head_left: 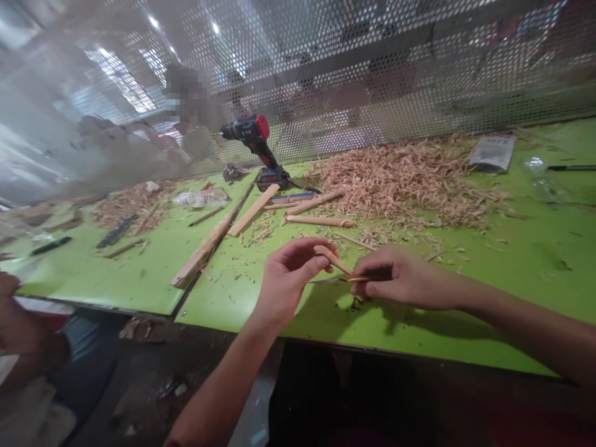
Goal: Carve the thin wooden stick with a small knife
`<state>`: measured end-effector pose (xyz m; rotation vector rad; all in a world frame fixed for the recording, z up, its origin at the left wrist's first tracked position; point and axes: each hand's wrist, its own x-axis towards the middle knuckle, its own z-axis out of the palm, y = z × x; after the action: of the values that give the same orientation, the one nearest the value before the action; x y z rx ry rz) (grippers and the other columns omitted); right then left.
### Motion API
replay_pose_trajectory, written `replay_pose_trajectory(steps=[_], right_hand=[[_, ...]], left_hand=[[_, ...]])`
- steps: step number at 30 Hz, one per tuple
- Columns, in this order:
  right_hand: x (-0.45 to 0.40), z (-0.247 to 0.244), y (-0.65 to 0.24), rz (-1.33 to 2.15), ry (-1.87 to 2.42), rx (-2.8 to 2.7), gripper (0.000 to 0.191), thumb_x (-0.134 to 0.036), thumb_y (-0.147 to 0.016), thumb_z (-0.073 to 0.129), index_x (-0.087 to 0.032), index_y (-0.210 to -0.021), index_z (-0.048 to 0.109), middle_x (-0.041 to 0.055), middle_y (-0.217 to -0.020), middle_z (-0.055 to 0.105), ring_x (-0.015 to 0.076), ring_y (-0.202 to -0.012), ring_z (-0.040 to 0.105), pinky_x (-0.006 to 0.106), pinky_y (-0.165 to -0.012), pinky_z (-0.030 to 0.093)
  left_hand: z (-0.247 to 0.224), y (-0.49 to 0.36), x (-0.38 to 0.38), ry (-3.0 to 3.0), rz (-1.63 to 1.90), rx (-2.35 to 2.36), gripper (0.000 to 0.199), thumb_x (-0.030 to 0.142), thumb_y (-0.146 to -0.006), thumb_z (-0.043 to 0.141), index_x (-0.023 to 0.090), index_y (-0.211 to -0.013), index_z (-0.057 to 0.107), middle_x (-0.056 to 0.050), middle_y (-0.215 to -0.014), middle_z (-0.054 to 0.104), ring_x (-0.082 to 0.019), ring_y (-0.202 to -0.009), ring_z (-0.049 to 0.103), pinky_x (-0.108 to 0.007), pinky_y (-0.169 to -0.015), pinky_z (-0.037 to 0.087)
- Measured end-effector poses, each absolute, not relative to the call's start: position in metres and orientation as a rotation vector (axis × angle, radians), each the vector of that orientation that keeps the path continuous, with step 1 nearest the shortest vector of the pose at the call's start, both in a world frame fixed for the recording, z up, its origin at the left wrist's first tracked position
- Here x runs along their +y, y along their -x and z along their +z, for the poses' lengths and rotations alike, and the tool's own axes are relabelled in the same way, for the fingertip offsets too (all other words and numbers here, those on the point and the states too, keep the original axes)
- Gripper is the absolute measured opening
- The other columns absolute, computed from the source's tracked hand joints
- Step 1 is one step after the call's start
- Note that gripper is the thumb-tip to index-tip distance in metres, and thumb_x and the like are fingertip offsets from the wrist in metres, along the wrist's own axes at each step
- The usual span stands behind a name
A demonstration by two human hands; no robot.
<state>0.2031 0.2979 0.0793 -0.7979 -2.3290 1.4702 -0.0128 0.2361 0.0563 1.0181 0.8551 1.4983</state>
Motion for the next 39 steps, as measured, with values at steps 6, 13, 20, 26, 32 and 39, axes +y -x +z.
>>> replay_pose_trajectory(steps=[6, 13, 20, 26, 32, 39], right_hand=[[0.305, 0.08, -0.209, 1.61, 0.828, -2.136, 0.042, -0.062, -0.088, 0.074, -0.021, -0.079, 0.07, -0.0008, -0.061, 0.055, 0.015, -0.053, 0.046, 0.028, -0.05, 0.035], [0.319, 0.081, -0.216, 1.389, 0.844, -2.124, 0.053, -0.071, -0.098, 0.06, -0.021, -0.08, 0.065, -0.0029, -0.058, 0.047, 0.0128, -0.048, 0.04, 0.027, -0.044, 0.029], [0.326, 0.074, -0.221, 1.374, 0.935, -2.157, 0.05, -0.067, -0.102, 0.058, -0.021, -0.083, 0.064, -0.0032, -0.062, 0.049, 0.013, -0.051, 0.042, 0.027, -0.048, 0.033], [0.33, 0.074, -0.223, 1.537, 0.873, -2.077, 0.043, -0.058, -0.105, 0.057, -0.023, -0.08, 0.054, -0.0042, -0.063, 0.048, 0.0116, -0.05, 0.041, 0.026, -0.048, 0.034], [0.341, 0.071, -0.228, 1.544, 1.036, -2.101, 0.043, -0.06, -0.101, 0.062, -0.021, -0.083, 0.06, -0.0047, -0.064, 0.049, 0.0104, -0.05, 0.041, 0.025, -0.047, 0.032], [0.345, 0.06, -0.229, 1.384, 1.152, -2.129, 0.044, -0.064, -0.095, 0.071, -0.02, -0.1, 0.073, 0.0016, -0.071, 0.059, 0.0117, -0.054, 0.043, 0.026, -0.048, 0.029]], left_hand=[[0.076, 0.021, 0.256, -1.059, 1.409, 0.83, 0.026, 0.026, -0.073, 0.097, 0.018, -0.094, 0.084, -0.005, -0.092, 0.079, -0.013, -0.075, 0.07, -0.024, -0.068, 0.058], [0.093, 0.025, 0.289, -1.22, 1.288, 0.896, 0.033, 0.018, -0.071, 0.094, 0.017, -0.1, 0.079, -0.007, -0.095, 0.079, -0.017, -0.085, 0.07, -0.025, -0.068, 0.054], [0.08, 0.025, 0.318, -1.299, 1.13, 0.935, 0.032, 0.022, -0.077, 0.09, 0.015, -0.106, 0.077, -0.009, -0.098, 0.078, -0.016, -0.082, 0.071, -0.026, -0.068, 0.056], [0.066, 0.024, 0.323, -1.242, 1.045, 0.899, 0.027, 0.025, -0.081, 0.089, 0.016, -0.104, 0.077, -0.01, -0.103, 0.078, -0.017, -0.084, 0.073, -0.027, -0.069, 0.057], [0.057, 0.028, 0.324, -1.142, 0.995, 0.886, 0.037, 0.018, -0.08, 0.088, 0.016, -0.114, 0.075, -0.011, -0.11, 0.077, -0.016, -0.087, 0.074, -0.029, -0.076, 0.059], [0.052, 0.031, 0.33, -1.029, 1.003, 0.85, 0.029, 0.007, -0.083, 0.084, 0.012, -0.11, 0.074, -0.013, -0.114, 0.079, -0.016, -0.094, 0.075, -0.031, -0.088, 0.061]])
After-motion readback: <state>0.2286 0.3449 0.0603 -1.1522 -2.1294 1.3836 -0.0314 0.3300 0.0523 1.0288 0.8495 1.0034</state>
